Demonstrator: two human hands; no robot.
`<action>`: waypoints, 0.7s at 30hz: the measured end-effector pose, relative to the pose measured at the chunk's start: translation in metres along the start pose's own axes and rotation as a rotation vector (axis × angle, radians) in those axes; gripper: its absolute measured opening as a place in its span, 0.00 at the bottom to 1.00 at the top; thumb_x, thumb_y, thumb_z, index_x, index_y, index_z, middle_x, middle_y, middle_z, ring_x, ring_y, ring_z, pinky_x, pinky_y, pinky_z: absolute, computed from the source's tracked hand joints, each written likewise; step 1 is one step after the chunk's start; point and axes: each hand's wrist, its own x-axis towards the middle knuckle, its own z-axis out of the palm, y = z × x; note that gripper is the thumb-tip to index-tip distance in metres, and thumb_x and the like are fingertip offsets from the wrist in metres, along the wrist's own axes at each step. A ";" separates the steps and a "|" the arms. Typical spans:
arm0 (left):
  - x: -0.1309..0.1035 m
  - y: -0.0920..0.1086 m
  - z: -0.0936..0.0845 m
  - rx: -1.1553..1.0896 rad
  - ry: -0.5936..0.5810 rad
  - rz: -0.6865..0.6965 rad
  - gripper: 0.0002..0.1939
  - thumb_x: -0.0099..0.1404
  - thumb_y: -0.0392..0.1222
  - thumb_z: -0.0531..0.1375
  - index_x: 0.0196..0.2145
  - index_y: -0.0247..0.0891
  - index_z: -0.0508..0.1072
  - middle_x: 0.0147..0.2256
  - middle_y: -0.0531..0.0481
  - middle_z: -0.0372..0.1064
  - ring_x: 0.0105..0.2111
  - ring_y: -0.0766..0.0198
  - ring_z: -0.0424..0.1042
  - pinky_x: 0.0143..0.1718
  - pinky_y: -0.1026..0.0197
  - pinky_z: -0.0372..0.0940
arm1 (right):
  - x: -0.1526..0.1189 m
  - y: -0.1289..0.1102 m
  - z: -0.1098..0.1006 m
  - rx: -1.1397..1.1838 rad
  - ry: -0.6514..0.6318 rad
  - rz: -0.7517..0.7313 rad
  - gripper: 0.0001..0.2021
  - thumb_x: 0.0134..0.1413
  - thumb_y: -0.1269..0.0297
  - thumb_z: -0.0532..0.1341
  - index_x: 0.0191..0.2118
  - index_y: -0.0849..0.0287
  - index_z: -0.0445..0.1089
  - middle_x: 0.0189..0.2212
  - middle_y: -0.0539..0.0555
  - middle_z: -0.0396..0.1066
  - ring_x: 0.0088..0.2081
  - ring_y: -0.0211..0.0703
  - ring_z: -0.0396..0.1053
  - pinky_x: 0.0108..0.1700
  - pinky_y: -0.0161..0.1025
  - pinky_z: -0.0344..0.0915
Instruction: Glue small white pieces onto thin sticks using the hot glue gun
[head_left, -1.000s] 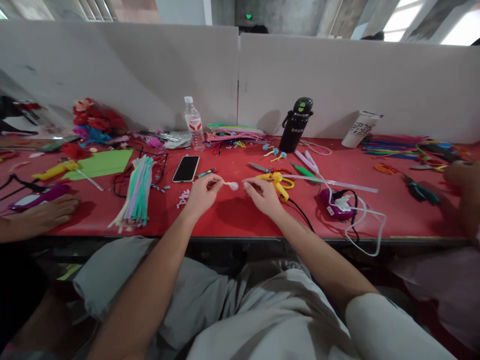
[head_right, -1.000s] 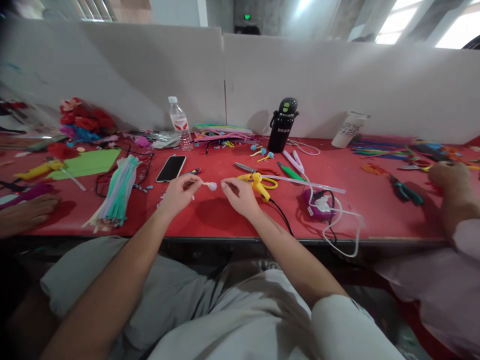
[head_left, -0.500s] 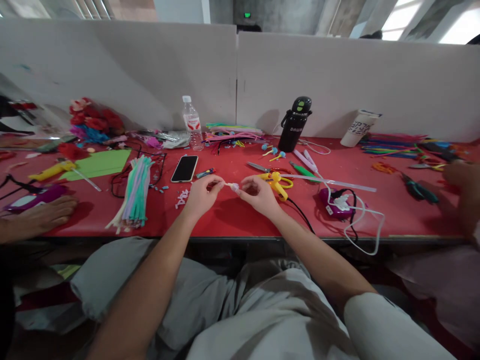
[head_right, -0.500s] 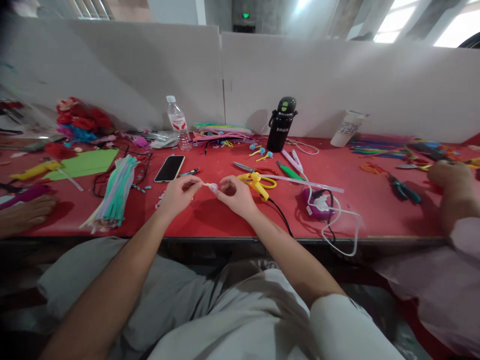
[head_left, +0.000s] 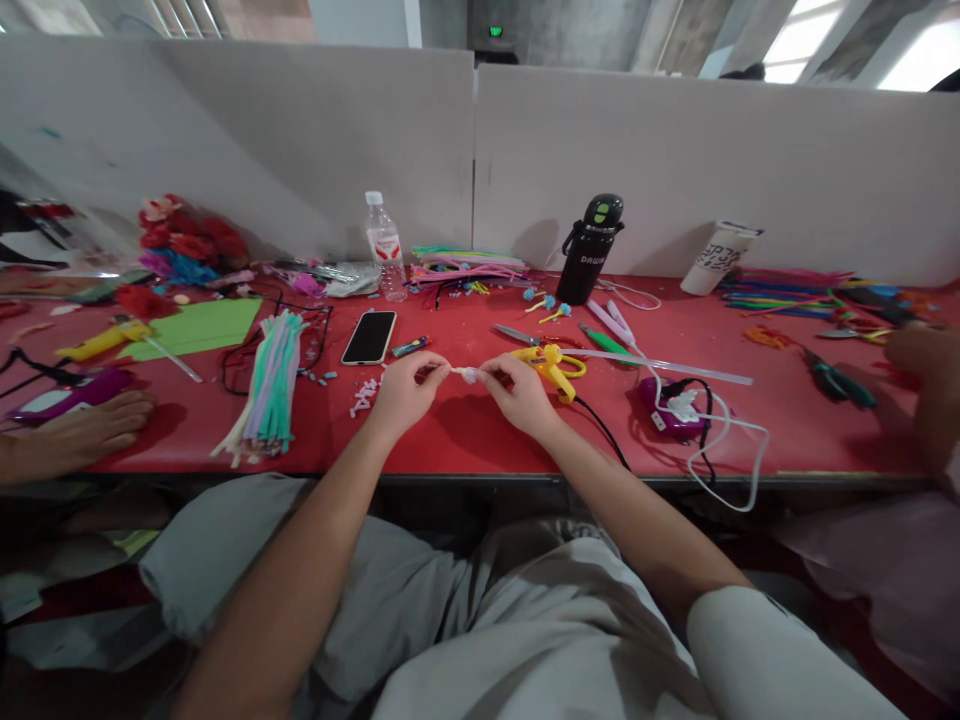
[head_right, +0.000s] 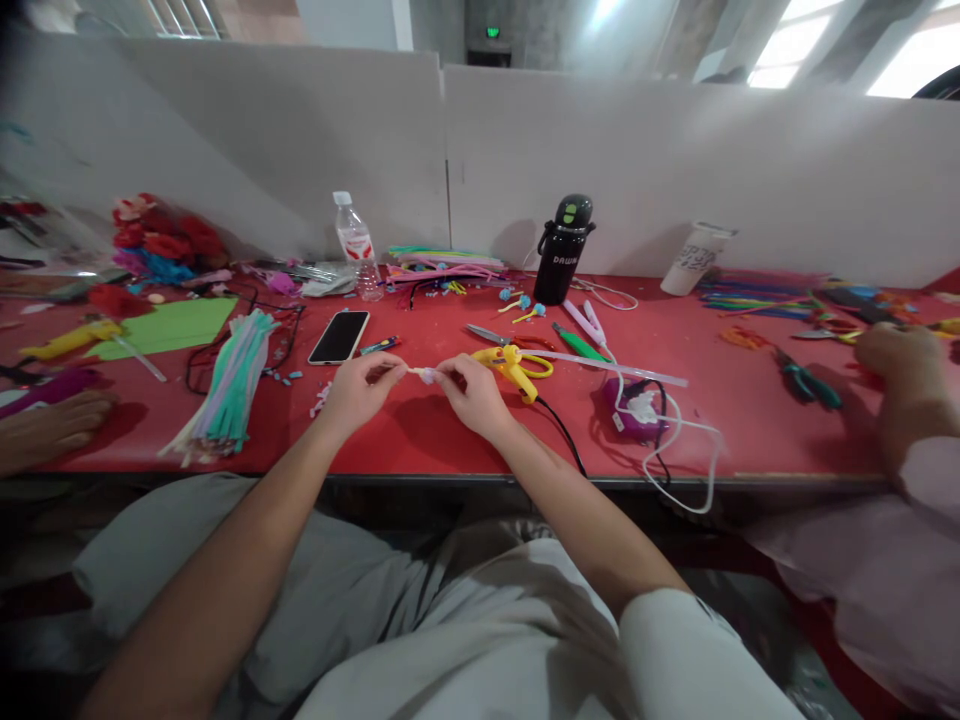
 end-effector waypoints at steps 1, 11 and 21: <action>0.000 0.000 0.000 0.001 0.004 -0.001 0.08 0.65 0.44 0.58 0.34 0.38 0.75 0.33 0.48 0.76 0.33 0.62 0.73 0.38 0.60 0.66 | 0.000 0.000 0.000 0.007 0.001 0.006 0.12 0.63 0.56 0.57 0.35 0.57 0.72 0.32 0.54 0.73 0.33 0.42 0.68 0.38 0.39 0.65; -0.001 0.000 0.002 -0.016 -0.006 -0.004 0.09 0.65 0.45 0.58 0.34 0.38 0.75 0.34 0.48 0.76 0.34 0.62 0.74 0.39 0.60 0.67 | 0.004 -0.002 -0.001 0.175 0.021 0.155 0.12 0.60 0.56 0.59 0.34 0.59 0.71 0.31 0.54 0.74 0.31 0.40 0.69 0.35 0.37 0.65; -0.001 -0.003 0.003 -0.067 -0.006 -0.009 0.09 0.65 0.44 0.59 0.34 0.39 0.75 0.34 0.49 0.76 0.35 0.61 0.74 0.39 0.59 0.67 | 0.005 0.001 0.002 0.224 -0.015 0.202 0.12 0.56 0.55 0.62 0.33 0.60 0.73 0.29 0.53 0.74 0.29 0.39 0.68 0.33 0.36 0.63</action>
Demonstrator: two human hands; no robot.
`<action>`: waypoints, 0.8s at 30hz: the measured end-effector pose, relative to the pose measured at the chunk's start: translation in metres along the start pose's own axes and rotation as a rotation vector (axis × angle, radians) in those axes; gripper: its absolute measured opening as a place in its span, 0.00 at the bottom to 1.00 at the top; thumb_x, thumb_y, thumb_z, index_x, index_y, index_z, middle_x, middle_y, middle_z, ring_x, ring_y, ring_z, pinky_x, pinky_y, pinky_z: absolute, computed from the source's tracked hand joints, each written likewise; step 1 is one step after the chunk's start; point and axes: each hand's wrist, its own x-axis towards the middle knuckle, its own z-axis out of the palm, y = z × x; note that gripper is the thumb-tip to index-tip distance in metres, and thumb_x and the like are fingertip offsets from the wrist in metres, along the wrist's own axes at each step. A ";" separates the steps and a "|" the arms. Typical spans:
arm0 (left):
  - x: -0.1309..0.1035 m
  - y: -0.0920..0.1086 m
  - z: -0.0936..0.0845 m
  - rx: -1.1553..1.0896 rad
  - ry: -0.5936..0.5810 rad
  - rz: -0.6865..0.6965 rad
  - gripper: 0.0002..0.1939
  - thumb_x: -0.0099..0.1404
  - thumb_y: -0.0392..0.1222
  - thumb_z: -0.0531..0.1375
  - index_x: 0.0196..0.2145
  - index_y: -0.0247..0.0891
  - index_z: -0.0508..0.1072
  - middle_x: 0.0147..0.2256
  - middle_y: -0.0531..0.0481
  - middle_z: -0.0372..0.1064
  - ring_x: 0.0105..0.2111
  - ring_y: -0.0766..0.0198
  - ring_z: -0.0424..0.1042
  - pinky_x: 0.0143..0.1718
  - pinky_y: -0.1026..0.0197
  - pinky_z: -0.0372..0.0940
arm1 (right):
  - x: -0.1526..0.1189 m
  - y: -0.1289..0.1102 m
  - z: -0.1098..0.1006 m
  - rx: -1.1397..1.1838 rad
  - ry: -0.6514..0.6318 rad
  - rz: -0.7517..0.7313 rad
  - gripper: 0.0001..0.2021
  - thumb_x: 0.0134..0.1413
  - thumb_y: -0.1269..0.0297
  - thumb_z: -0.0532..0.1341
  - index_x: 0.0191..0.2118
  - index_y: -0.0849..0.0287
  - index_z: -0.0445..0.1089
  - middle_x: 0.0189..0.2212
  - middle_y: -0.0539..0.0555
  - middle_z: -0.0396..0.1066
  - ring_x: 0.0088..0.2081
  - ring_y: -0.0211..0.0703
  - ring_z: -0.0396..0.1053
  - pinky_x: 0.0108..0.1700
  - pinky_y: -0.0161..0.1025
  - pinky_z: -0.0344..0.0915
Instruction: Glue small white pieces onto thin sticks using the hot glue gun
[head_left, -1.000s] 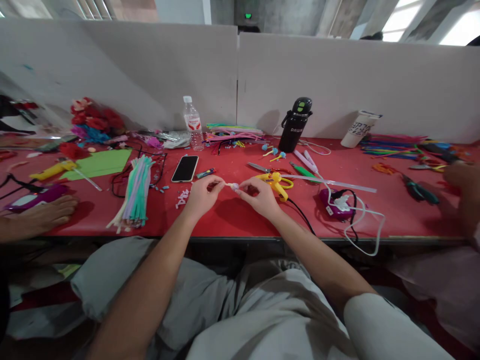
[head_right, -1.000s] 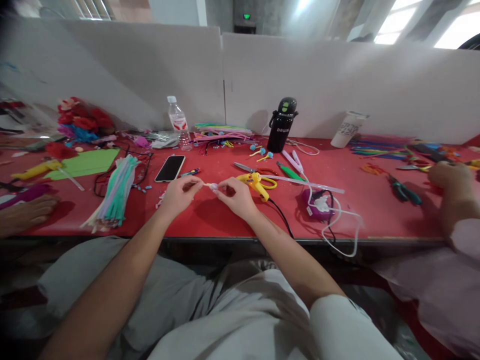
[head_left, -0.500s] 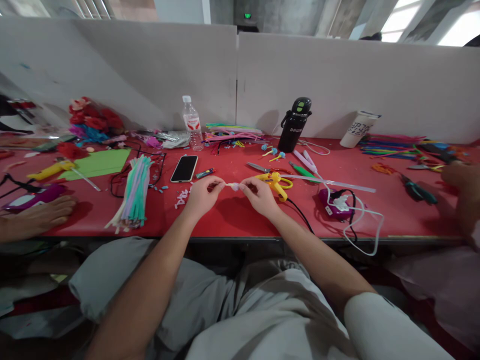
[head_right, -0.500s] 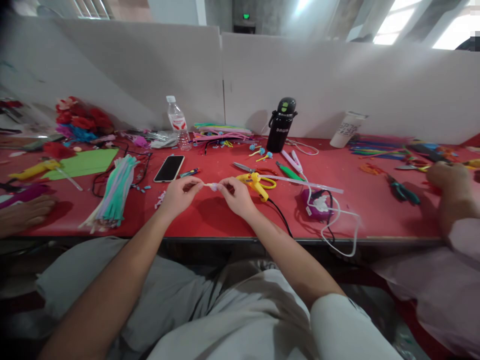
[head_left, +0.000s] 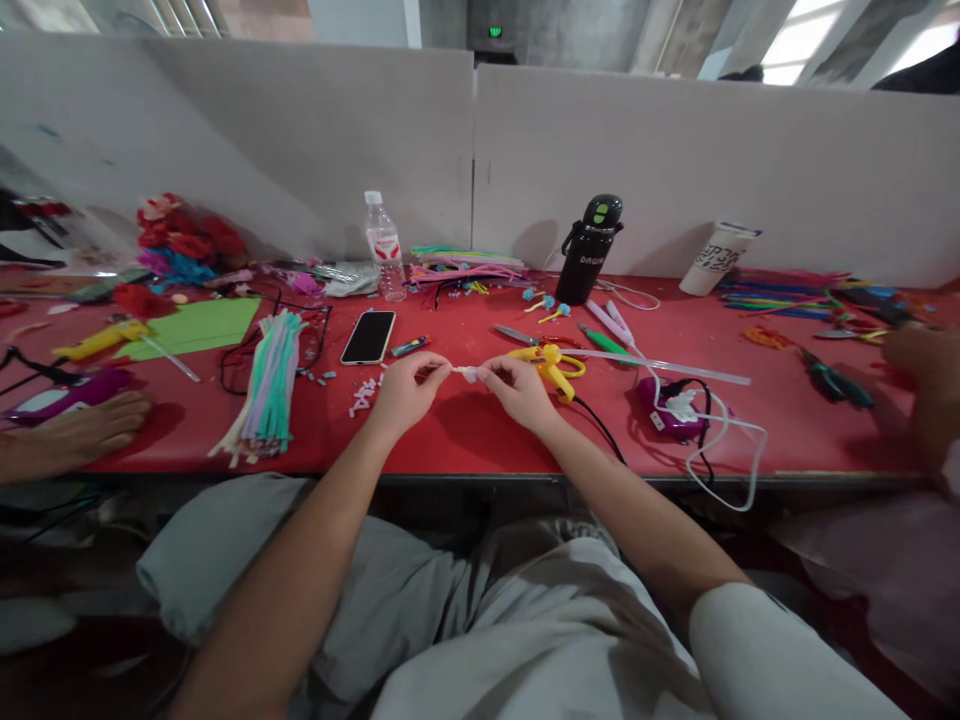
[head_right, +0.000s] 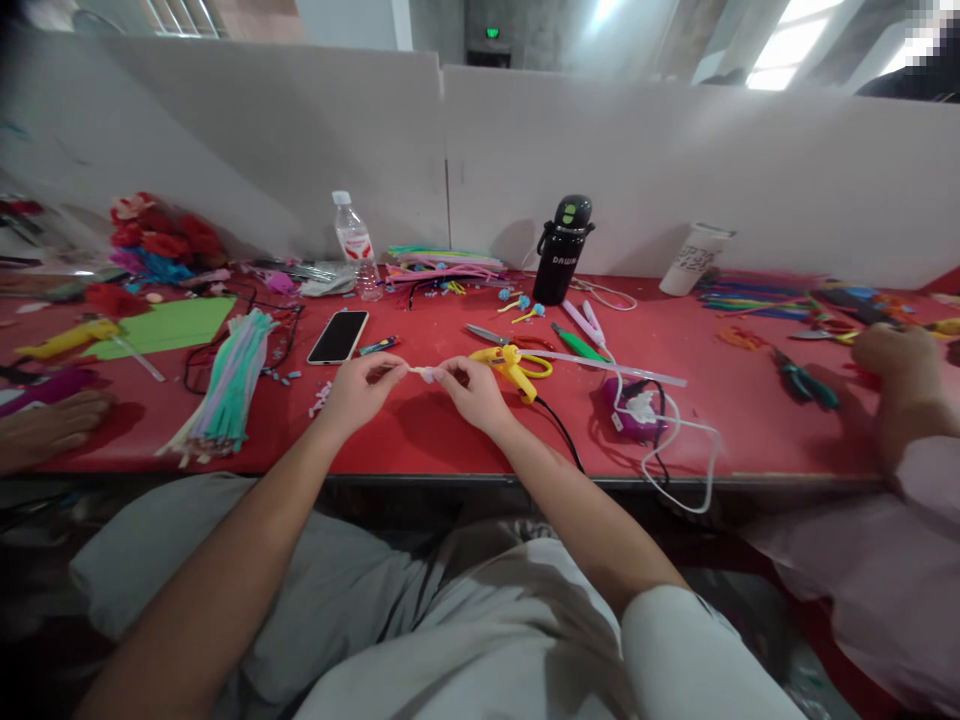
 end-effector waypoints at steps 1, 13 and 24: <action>0.000 0.000 0.000 -0.013 -0.005 -0.009 0.09 0.65 0.45 0.59 0.34 0.39 0.76 0.34 0.49 0.76 0.35 0.61 0.74 0.39 0.59 0.67 | 0.000 0.000 0.000 0.002 -0.005 0.005 0.12 0.56 0.55 0.62 0.33 0.60 0.73 0.28 0.53 0.74 0.29 0.39 0.68 0.33 0.36 0.63; 0.000 0.006 -0.004 -0.081 -0.006 -0.085 0.10 0.63 0.47 0.60 0.33 0.37 0.76 0.30 0.48 0.75 0.31 0.61 0.73 0.34 0.60 0.67 | -0.001 -0.003 0.001 0.069 0.014 0.116 0.16 0.48 0.52 0.67 0.24 0.58 0.64 0.19 0.46 0.61 0.22 0.33 0.56 0.25 0.35 0.53; -0.002 0.004 0.000 -0.093 -0.025 -0.038 0.11 0.64 0.47 0.60 0.35 0.38 0.78 0.35 0.47 0.78 0.35 0.59 0.75 0.39 0.59 0.68 | 0.000 -0.011 0.002 0.334 -0.056 0.287 0.12 0.46 0.56 0.65 0.33 0.58 0.69 0.22 0.49 0.70 0.22 0.38 0.68 0.27 0.36 0.64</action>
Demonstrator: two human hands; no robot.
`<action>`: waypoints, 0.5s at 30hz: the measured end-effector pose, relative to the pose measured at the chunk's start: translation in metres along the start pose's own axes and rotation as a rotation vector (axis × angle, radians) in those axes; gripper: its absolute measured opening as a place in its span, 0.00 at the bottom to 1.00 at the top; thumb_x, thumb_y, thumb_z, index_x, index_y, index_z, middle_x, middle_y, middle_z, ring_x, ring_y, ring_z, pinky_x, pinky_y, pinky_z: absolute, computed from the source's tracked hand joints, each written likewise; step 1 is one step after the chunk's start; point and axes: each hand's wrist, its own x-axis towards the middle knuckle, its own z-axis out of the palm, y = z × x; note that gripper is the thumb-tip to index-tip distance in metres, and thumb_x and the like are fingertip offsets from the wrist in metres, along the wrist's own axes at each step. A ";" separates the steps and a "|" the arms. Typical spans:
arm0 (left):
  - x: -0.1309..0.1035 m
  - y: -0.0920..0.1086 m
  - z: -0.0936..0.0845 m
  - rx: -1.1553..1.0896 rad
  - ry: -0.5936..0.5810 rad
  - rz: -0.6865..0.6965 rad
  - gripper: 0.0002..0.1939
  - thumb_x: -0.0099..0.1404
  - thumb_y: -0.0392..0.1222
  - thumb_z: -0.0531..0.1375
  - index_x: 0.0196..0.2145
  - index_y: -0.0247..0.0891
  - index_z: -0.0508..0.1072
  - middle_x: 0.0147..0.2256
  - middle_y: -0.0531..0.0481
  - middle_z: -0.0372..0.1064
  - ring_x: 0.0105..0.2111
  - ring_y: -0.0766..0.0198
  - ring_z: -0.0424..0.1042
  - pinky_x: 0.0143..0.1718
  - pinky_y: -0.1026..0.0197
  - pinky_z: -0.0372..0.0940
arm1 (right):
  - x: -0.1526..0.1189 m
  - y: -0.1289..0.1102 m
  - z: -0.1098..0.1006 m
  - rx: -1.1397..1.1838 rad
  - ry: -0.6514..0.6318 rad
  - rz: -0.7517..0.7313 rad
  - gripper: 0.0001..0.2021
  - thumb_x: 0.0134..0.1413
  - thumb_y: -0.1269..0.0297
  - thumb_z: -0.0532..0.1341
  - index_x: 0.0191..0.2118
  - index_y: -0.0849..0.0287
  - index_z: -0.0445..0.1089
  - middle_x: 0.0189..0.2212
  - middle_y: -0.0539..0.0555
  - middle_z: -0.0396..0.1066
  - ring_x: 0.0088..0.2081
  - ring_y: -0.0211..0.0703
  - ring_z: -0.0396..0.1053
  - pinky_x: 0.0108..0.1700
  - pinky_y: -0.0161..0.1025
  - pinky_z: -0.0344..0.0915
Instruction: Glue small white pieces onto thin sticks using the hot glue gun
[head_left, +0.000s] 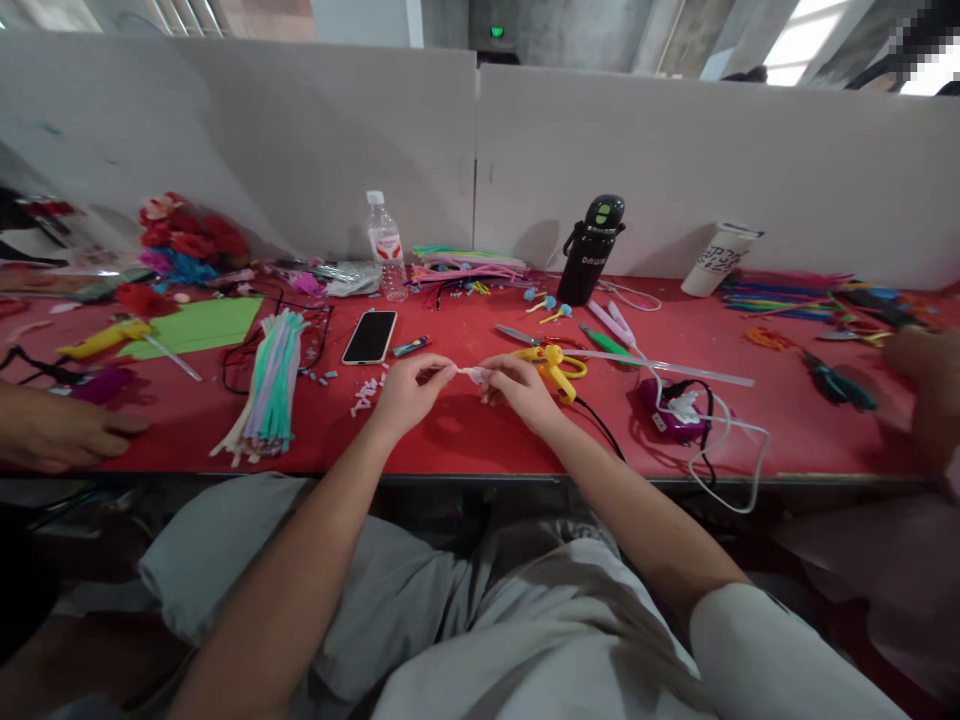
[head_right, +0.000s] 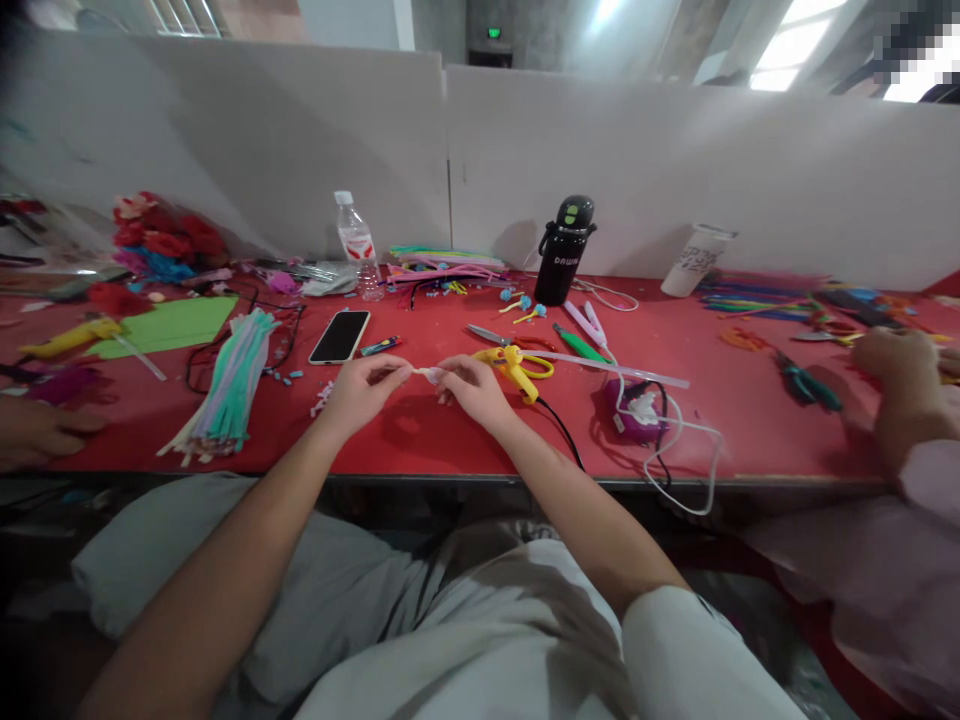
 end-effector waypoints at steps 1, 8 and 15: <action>0.000 0.000 0.000 0.002 -0.003 0.001 0.11 0.64 0.47 0.61 0.35 0.38 0.78 0.35 0.47 0.78 0.35 0.59 0.75 0.39 0.58 0.68 | 0.000 0.001 0.000 -0.010 0.001 -0.008 0.12 0.46 0.56 0.65 0.33 0.59 0.69 0.22 0.49 0.71 0.22 0.38 0.69 0.27 0.36 0.65; -0.001 0.003 0.000 0.029 -0.024 0.029 0.10 0.65 0.47 0.60 0.36 0.39 0.78 0.37 0.47 0.78 0.38 0.59 0.76 0.42 0.58 0.69 | 0.002 0.007 -0.004 -0.053 -0.008 -0.052 0.13 0.47 0.54 0.66 0.31 0.59 0.70 0.22 0.50 0.72 0.22 0.39 0.70 0.28 0.37 0.67; -0.002 0.007 0.000 0.048 -0.031 0.028 0.12 0.65 0.48 0.59 0.35 0.39 0.78 0.37 0.47 0.78 0.38 0.58 0.76 0.42 0.57 0.69 | 0.002 0.009 -0.003 -0.067 0.017 -0.052 0.14 0.46 0.54 0.67 0.30 0.60 0.70 0.21 0.50 0.71 0.22 0.39 0.70 0.28 0.37 0.68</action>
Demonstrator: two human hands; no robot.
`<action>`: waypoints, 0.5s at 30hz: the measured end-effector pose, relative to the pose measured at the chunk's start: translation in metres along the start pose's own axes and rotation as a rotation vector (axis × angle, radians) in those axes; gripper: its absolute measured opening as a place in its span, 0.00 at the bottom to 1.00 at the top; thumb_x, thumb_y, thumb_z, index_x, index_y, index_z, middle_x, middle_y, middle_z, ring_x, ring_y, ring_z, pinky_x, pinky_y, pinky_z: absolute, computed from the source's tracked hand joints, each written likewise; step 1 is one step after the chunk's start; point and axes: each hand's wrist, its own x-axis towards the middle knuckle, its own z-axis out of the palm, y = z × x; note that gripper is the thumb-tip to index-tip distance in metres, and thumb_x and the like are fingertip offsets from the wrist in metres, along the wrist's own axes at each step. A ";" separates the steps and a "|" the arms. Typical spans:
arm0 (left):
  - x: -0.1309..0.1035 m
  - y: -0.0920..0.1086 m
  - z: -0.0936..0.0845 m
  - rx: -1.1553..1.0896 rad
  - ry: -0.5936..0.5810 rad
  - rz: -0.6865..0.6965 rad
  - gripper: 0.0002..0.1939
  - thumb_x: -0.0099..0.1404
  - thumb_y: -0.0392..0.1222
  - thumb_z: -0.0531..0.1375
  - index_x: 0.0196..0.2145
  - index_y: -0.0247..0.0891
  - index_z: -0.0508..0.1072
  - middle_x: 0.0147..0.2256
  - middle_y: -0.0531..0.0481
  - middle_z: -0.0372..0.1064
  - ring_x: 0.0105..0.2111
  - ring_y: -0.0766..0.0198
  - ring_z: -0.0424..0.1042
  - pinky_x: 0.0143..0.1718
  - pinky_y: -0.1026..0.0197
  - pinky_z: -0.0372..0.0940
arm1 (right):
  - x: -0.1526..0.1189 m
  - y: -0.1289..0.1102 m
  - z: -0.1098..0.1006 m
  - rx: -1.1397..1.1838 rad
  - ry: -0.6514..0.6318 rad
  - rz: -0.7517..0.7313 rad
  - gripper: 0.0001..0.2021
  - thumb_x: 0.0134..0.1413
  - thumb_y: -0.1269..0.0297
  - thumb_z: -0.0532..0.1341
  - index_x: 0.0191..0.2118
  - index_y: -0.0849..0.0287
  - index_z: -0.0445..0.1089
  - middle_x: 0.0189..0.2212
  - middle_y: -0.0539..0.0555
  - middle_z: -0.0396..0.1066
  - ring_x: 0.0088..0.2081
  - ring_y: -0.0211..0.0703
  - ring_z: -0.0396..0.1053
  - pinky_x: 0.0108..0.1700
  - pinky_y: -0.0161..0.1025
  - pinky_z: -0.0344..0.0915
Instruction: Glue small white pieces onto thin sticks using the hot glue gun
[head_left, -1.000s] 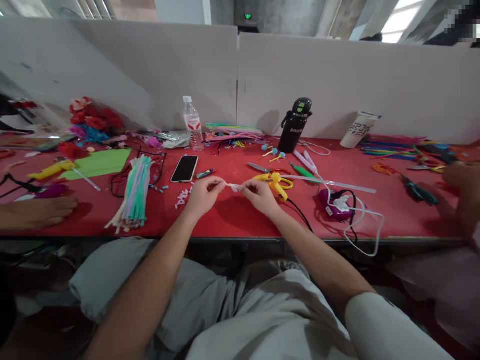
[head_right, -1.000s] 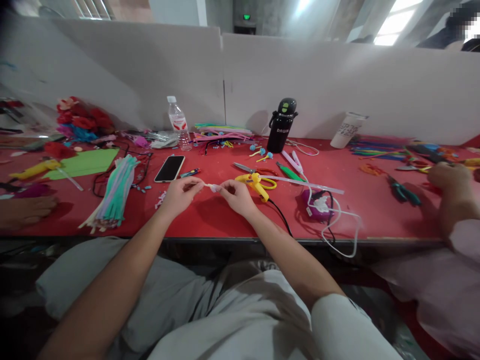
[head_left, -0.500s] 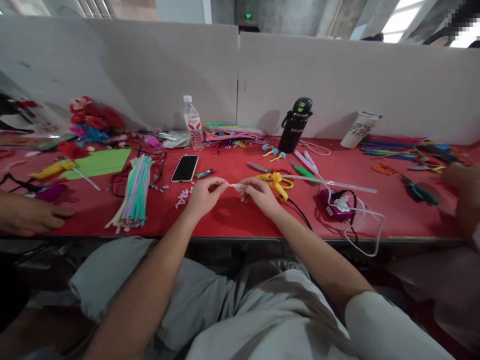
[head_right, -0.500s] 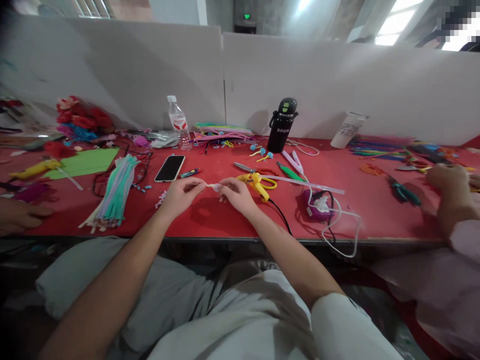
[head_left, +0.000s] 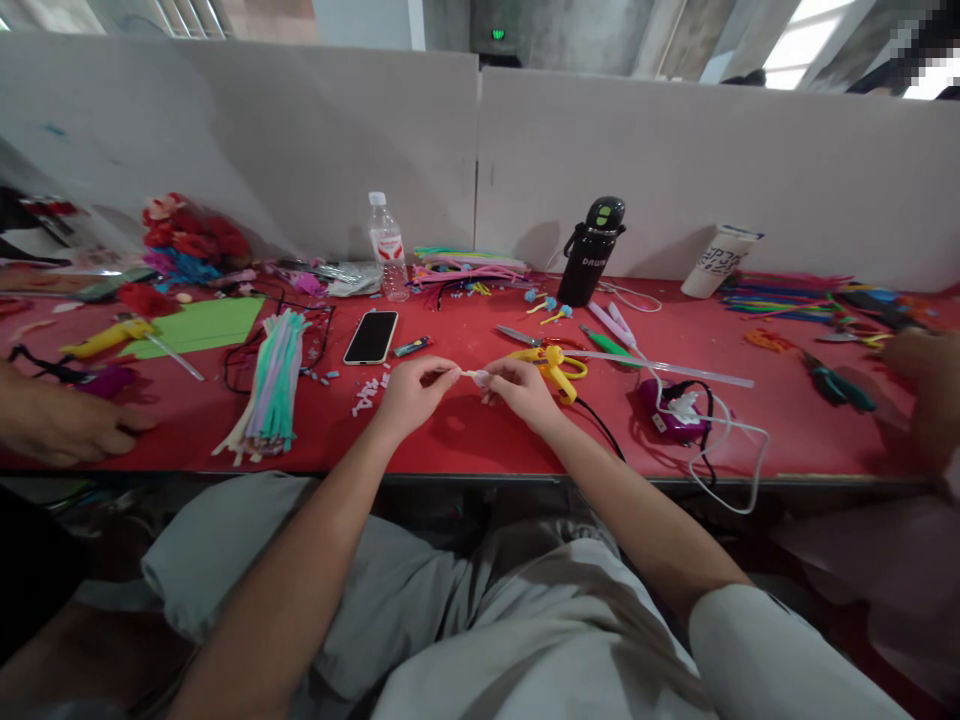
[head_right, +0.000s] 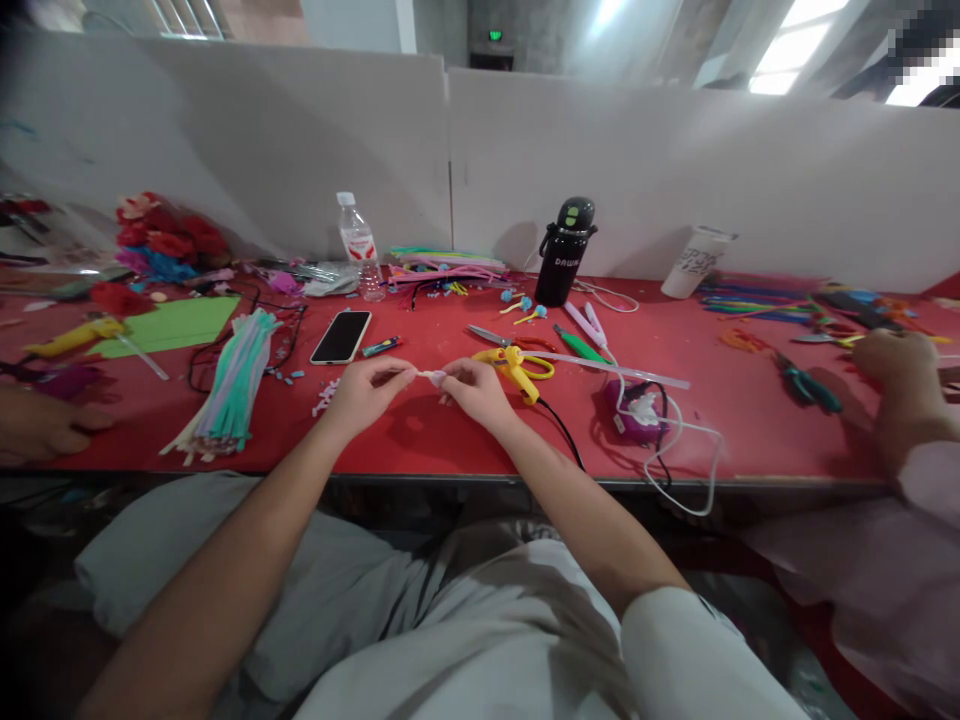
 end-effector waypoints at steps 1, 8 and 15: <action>0.000 0.000 0.000 -0.003 0.001 0.000 0.11 0.65 0.48 0.59 0.35 0.39 0.78 0.37 0.47 0.78 0.38 0.58 0.76 0.42 0.57 0.69 | 0.000 0.000 0.000 -0.002 0.003 0.003 0.14 0.45 0.54 0.67 0.30 0.60 0.70 0.21 0.50 0.71 0.22 0.39 0.70 0.28 0.37 0.68; -0.001 0.000 0.002 -0.013 -0.001 -0.019 0.12 0.64 0.49 0.60 0.35 0.40 0.78 0.38 0.46 0.78 0.38 0.57 0.76 0.42 0.56 0.69 | 0.000 0.000 0.000 -0.014 0.007 0.009 0.15 0.45 0.52 0.67 0.31 0.58 0.68 0.22 0.49 0.70 0.24 0.39 0.69 0.30 0.38 0.68; 0.000 -0.001 0.000 0.004 0.005 -0.011 0.10 0.64 0.47 0.60 0.35 0.39 0.78 0.37 0.47 0.78 0.38 0.58 0.76 0.41 0.57 0.68 | 0.001 -0.003 -0.001 0.106 -0.004 0.070 0.09 0.44 0.60 0.65 0.30 0.58 0.70 0.23 0.49 0.71 0.25 0.39 0.70 0.31 0.37 0.68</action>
